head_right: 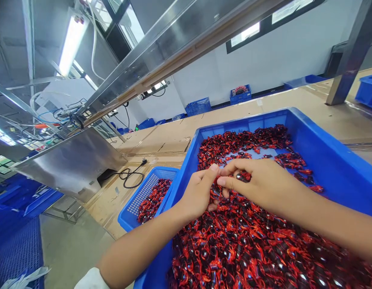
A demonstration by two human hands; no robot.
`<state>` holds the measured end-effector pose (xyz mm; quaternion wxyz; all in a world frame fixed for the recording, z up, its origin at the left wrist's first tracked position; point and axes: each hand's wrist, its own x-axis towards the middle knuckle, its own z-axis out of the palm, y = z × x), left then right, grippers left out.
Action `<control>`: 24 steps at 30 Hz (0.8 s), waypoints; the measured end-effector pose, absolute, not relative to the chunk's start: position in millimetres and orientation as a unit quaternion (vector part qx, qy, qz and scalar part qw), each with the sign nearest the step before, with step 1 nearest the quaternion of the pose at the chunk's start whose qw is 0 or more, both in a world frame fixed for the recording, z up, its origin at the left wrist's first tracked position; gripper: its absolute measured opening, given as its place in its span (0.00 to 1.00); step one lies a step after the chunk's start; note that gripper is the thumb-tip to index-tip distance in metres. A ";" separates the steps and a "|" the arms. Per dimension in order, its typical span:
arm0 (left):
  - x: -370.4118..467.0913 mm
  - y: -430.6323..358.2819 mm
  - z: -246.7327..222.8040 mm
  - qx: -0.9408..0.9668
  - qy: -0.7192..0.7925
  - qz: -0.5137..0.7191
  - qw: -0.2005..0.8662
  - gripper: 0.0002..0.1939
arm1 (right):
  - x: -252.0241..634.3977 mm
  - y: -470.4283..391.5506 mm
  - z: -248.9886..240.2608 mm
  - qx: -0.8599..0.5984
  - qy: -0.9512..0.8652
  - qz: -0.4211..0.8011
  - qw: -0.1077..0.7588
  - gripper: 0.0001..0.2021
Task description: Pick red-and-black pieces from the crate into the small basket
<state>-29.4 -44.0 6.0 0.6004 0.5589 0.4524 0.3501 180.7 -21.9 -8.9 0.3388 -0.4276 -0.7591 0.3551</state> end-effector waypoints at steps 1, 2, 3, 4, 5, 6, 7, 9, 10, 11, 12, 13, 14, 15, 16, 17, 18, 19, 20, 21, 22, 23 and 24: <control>-29.4 -44.7 5.2 0.571 0.451 0.345 0.594 0.42 | 179.5 -22.0 -10.0 -0.429 -0.762 0.352 0.333 0.22; -29.5 -45.2 4.6 0.577 0.448 0.340 0.592 0.42 | 178.1 -22.5 -10.1 -0.434 -0.759 0.356 0.330 0.22; -29.5 -45.5 4.3 0.579 0.447 0.338 0.593 0.42 | 176.5 -23.2 -9.1 -0.441 -0.749 0.369 0.328 0.24; -29.5 -45.5 4.3 0.577 0.445 0.337 0.596 0.43 | 175.1 -24.1 -7.1 -0.451 -0.731 0.398 0.323 0.25; -29.5 -45.2 4.5 0.575 0.443 0.336 0.600 0.43 | 173.9 -25.1 -4.1 -0.461 -0.701 0.442 0.316 0.28; -29.6 -44.8 4.9 0.572 0.443 0.334 0.604 0.44 | 173.0 -26.1 -0.3 -0.469 -0.662 0.496 0.310 0.30; -29.8 -44.2 5.4 0.568 0.442 0.335 0.608 0.44 | 172.4 -27.2 3.9 -0.471 -0.618 0.552 0.303 0.33; -30.2 -43.0 6.4 0.560 0.441 0.338 0.614 0.45 | 172.5 -29.2 12.3 -0.458 -0.541 0.641 0.293 0.35; -30.4 -42.4 6.8 0.558 0.441 0.340 0.616 0.45 | 173.0 -30.2 15.8 -0.448 -0.516 0.668 0.294 0.36; -30.7 -42.0 7.1 0.556 0.441 0.341 0.616 0.44 | 173.7 -31.0 18.5 -0.438 -0.500 0.686 0.297 0.36; -30.9 -41.7 7.3 0.557 0.440 0.340 0.617 0.44 | 174.4 -31.8 20.5 -0.430 -0.485 0.700 0.299 0.36; -31.1 -41.5 7.4 0.559 0.438 0.338 0.618 0.44 | 175.0 -32.4 21.8 -0.422 -0.472 0.712 0.303 0.35; -31.2 -41.5 7.5 0.562 0.437 0.335 0.618 0.43 | 175.5 -33.0 22.6 -0.415 -0.460 0.722 0.307 0.35; -31.3 -41.5 7.6 0.564 0.437 0.333 0.617 0.43 | 175.7 -33.6 23.0 -0.410 -0.451 0.729 0.313 0.34; -31.3 -41.5 7.7 0.565 0.437 0.332 0.616 0.42 | 175.7 -34.1 23.3 -0.408 -0.445 0.730 0.319 0.33; -31.2 -41.6 7.9 0.567 0.439 0.332 0.613 0.42 | 175.5 -34.5 23.5 -0.410 -0.444 0.727 0.325 0.33; -31.0 -41.6 8.1 0.568 0.441 0.333 0.610 0.41 | 175.1 -34.8 23.6 -0.416 -0.446 0.720 0.331 0.33; -30.7 -41.7 8.4 0.569 0.443 0.334 0.607 0.41 | 174.7 -35.0 23.5 -0.426 -0.451 0.709 0.336 0.33; -30.4 -41.7 8.9 0.568 0.445 0.334 0.606 0.41 | 174.4 -35.0 23.1 -0.437 -0.457 0.696 0.340 0.33; -30.1 -41.7 9.4 0.566 0.446 0.333 0.608 0.40 | 174.2 -34.7 22.4 -0.448 -0.463 0.684 0.342 0.33; -29.9 -41.7 10.1 0.564 0.445 0.331 0.612 0.40 | 174.1 -34.4 21.4 -0.456 -0.469 0.674 0.342 0.34; -29.7 -41.8 10.9 0.562 0.444 0.327 0.617 0.40 | 174.1 -33.9 20.4 -0.461 -0.472 0.668 0.344 0.34; -29.6 -41.9 11.7 0.561 0.441 0.322 0.622 0.39 | 174.0 -33.6 19.6 -0.463 -0.473 0.665 0.347 0.34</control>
